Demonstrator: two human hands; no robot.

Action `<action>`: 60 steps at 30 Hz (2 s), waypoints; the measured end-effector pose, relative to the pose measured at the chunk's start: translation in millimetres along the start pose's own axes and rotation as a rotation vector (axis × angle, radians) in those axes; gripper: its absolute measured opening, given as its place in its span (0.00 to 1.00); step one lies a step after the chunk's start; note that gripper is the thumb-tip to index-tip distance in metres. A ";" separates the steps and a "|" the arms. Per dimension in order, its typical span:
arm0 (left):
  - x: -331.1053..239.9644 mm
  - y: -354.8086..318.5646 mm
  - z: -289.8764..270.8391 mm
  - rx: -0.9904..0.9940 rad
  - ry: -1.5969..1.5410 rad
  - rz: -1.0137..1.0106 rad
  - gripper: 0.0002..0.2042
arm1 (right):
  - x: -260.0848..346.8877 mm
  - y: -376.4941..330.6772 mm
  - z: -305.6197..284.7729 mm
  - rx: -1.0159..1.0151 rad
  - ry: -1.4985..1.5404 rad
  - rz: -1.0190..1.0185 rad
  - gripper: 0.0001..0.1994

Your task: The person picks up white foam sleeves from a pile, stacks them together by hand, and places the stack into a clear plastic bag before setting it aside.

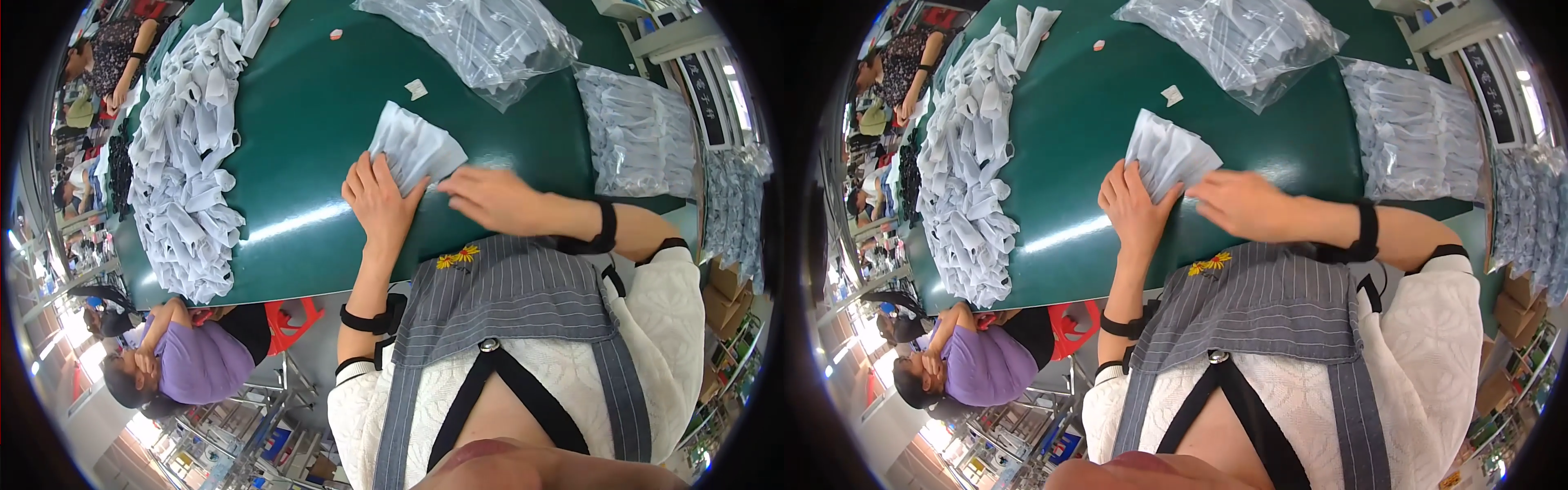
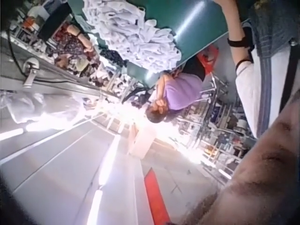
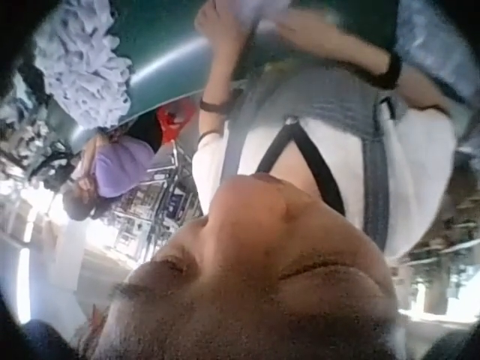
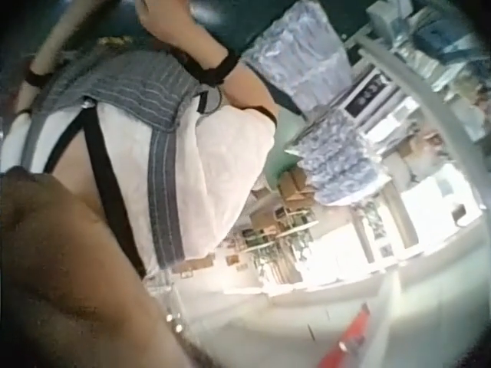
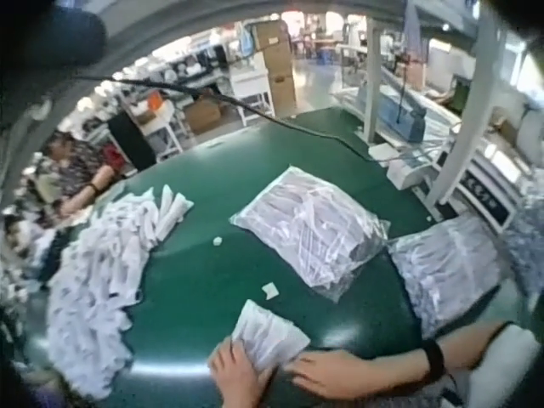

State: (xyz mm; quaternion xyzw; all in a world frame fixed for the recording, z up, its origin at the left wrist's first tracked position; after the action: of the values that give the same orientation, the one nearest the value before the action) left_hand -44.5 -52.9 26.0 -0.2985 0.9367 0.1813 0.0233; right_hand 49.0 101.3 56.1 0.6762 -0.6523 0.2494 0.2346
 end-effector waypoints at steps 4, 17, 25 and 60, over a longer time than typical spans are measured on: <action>-11.8 5.7 2.0 0.007 -0.055 -0.056 0.35 | -13.9 2.3 38.6 0.065 0.396 0.354 0.27; -23.3 -0.9 -25.5 0.111 -0.441 0.068 0.20 | -17.6 13.0 28.8 -0.179 -0.249 0.142 0.46; -3.8 69.4 -6.1 -0.097 -0.416 0.189 0.15 | -20.5 -14.2 33.2 -0.128 -0.339 0.175 0.48; -80.2 169.8 21.9 -0.305 -0.553 0.742 0.24 | -104.8 43.7 -99.5 -0.201 -0.148 0.470 0.39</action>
State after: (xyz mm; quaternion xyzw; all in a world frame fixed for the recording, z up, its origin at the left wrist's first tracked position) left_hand -76.5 127.4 73.0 0.1153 0.9013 0.3852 0.1612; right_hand -0.3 243.7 64.5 0.4958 -0.8284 0.1808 0.1879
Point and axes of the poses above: each hand's wrist, its own y-axis towards the middle knuckle, its own z-axis out of the palm, x = y × z, the point moved 4 cm from there along y, towards the middle knuckle, and after that the axes turned 10 degrees about z, right-handed, at the moved point
